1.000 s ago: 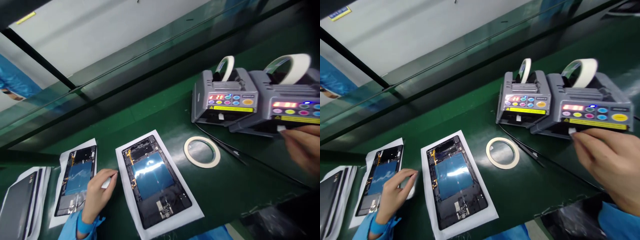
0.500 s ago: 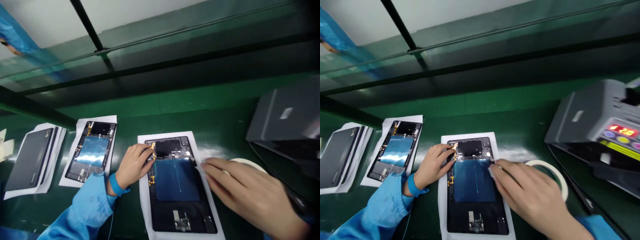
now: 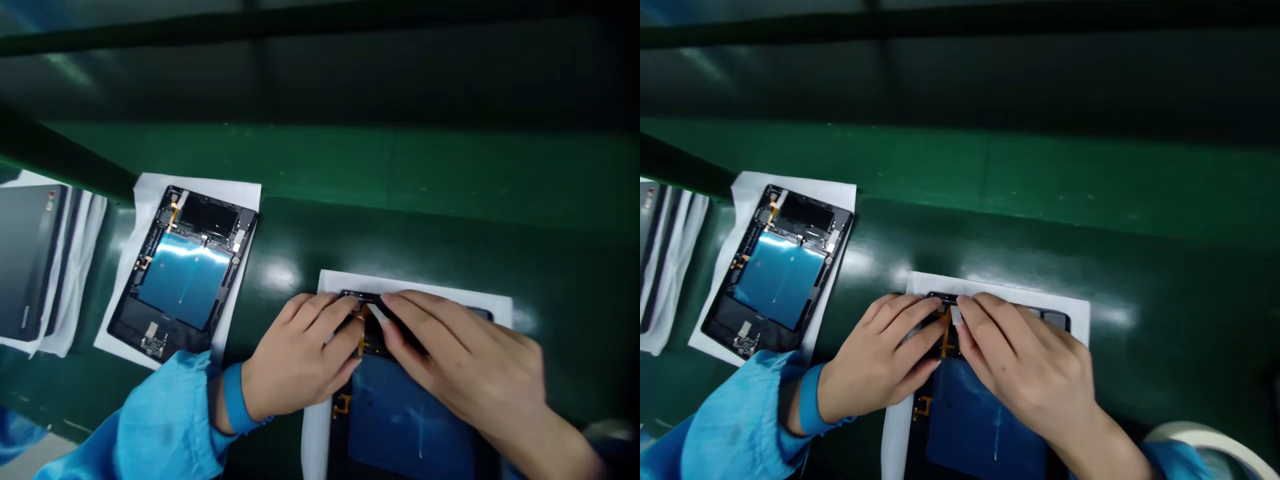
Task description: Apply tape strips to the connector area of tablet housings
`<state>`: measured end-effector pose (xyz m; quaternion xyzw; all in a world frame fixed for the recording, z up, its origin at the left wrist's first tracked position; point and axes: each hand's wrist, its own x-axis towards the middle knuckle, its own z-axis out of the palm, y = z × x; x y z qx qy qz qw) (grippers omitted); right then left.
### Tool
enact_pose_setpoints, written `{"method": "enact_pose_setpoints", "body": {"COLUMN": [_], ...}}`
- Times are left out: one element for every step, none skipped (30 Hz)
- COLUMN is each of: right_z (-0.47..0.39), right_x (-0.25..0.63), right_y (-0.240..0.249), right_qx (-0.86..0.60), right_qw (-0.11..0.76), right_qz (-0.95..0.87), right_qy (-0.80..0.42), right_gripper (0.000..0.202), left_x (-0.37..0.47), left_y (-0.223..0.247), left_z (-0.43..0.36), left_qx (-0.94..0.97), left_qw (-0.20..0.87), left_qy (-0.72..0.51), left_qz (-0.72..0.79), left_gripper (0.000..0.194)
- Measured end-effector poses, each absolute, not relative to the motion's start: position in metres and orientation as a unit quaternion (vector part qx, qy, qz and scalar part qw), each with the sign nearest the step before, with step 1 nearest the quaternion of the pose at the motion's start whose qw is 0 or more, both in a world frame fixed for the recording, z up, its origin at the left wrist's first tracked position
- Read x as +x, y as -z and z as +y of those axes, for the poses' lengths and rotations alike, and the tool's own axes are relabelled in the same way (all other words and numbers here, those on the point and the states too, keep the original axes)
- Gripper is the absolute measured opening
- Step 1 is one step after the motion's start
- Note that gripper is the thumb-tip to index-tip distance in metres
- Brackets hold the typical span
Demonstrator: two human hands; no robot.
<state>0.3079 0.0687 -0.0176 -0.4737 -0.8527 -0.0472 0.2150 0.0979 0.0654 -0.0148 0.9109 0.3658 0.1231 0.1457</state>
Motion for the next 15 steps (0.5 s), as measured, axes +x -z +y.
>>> {"method": "enact_pose_setpoints", "body": {"right_z": [0.0692, 0.0699, 0.0708, 0.0716, 0.0723, 0.0728, 0.0731, 0.0732, 0.0731, 0.0728, 0.0724, 0.0719, 0.0713, 0.0709, 0.0705], "right_x": [0.3079, 0.308, 0.308, 0.3079, 0.3078, 0.3076, 0.3074, 0.3072, 0.307, 0.3069, 0.3069, 0.3071, 0.3074, 0.3078, 0.3084], "right_y": [0.0177, 0.0177, 0.0177, 0.0177, 0.0176, 0.0175, 0.0173, 0.0172, 0.0171, 0.0171, 0.0173, 0.0175, 0.0178, 0.0181, 0.0182], "right_qx": [-0.472, -0.469, -0.466, -0.464, -0.464, -0.466, -0.468, -0.469, -0.467, -0.464, -0.46, -0.455, -0.452, -0.452, -0.451], "right_qw": [0.211, 0.208, 0.207, 0.205, 0.204, 0.202, 0.199, 0.197, 0.195, 0.194, 0.191, 0.191, 0.192, 0.193, 0.191], "right_qz": [-0.854, -0.856, -0.858, -0.859, -0.859, -0.858, -0.858, -0.859, -0.861, -0.862, -0.865, -0.868, -0.87, -0.87, -0.871], "right_qy": [0.053, 0.06, 0.065, 0.069, 0.071, 0.07, 0.068, 0.064, 0.06, 0.057, 0.053, 0.049, 0.044, 0.038, 0.032], "right_gripper": [0.027, 0.028, 0.029, 0.029, 0.029, 0.029, 0.029, 0.029, 0.029, 0.029, 0.03, 0.031, 0.031, 0.031, 0.032], "left_x": [0.0983, 0.0987, 0.099, 0.0993, 0.0995, 0.0997, 0.0998, 0.0999, 0.1, 0.1002, 0.1003, 0.1005, 0.1006, 0.1008, 0.101], "left_y": [0.0151, 0.0153, 0.0155, 0.0157, 0.0158, 0.0159, 0.0159, 0.0159, 0.016, 0.016, 0.0161, 0.0163, 0.0164, 0.0166, 0.0166], "left_z": [0.0657, 0.066, 0.0662, 0.0663, 0.0664, 0.0663, 0.0662, 0.0661, 0.0659, 0.0657, 0.0655, 0.0654, 0.0653, 0.0654, 0.0655], "left_qx": [0.91, 0.91, 0.91, 0.91, 0.91, 0.91, 0.91, 0.91, 0.91, 0.91, 0.909, 0.909, 0.908, 0.907, 0.907], "left_qw": [0.148, 0.148, 0.149, 0.149, 0.15, 0.151, 0.152, 0.153, 0.154, 0.154, 0.154, 0.155, 0.155, 0.155, 0.155], "left_qy": [-0.123, -0.124, -0.124, -0.124, -0.122, -0.121, -0.119, -0.117, -0.116, -0.116, -0.117, -0.119, -0.122, -0.124, -0.124], "left_qz": [0.366, 0.367, 0.367, 0.367, 0.368, 0.368, 0.367, 0.367, 0.367, 0.368, 0.369, 0.369, 0.371, 0.372, 0.372], "left_gripper": [0.034, 0.034, 0.033, 0.033, 0.032, 0.032, 0.032, 0.033, 0.033, 0.033, 0.034, 0.034, 0.034, 0.034, 0.034]}}
